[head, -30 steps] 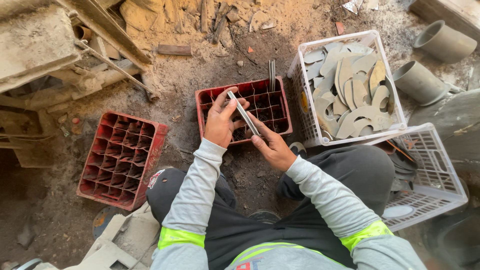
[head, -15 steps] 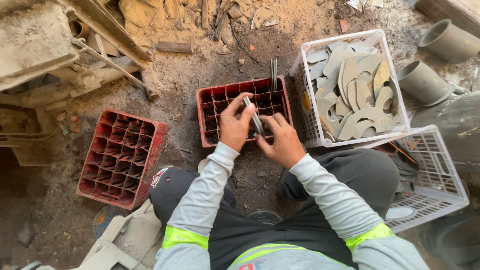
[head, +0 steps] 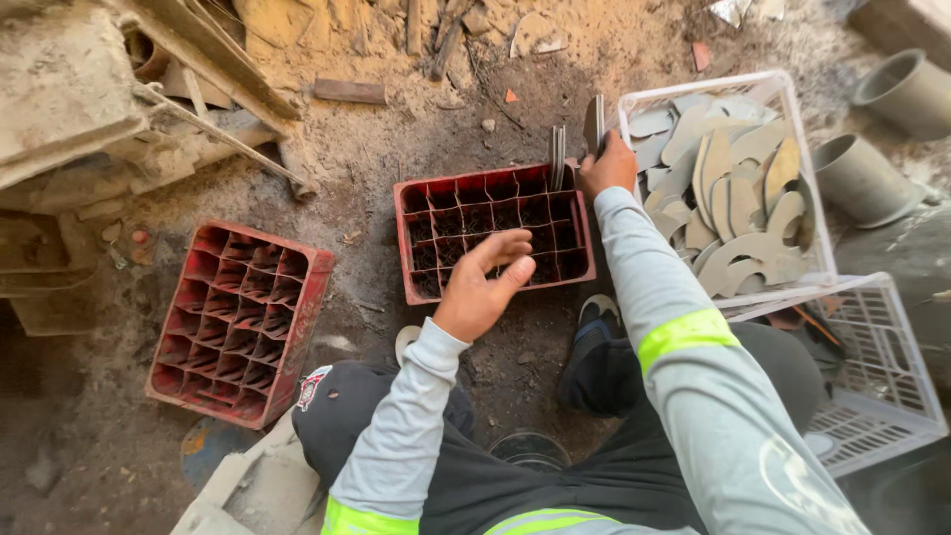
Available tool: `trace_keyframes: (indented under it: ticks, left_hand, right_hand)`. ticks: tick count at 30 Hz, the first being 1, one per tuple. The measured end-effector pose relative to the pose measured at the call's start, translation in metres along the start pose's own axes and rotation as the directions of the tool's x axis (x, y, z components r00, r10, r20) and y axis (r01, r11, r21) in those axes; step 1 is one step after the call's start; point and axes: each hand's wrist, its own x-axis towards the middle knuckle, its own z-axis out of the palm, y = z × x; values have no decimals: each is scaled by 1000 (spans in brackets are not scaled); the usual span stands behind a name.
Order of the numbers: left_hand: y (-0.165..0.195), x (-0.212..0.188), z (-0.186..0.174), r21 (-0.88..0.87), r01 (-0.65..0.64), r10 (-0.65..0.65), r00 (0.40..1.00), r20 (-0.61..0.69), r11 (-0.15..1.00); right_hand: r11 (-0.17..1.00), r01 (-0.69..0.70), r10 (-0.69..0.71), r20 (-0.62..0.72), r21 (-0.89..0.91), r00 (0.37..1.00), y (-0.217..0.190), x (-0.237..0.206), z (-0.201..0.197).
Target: The person sits on the ground and repeatedly picks up metal parts from a white crate, inspects them, and places them into a red crate. The person handles the parts one by one, organizing them into the red crate's compartments.
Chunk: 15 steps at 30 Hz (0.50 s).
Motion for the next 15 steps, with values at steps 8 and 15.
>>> trace_keyframes:
  ticks: [8,15]
  left_hand:
    - [9,0,0,3,154,-154,988,-29,988]
    - [16,-4,-2,60,129,-129,992,3,990]
  right_hand:
    - [999,-48,47,83,5,995,-8,18,49]
    - [1000,-7,10,81,-30,997,6,9,69]
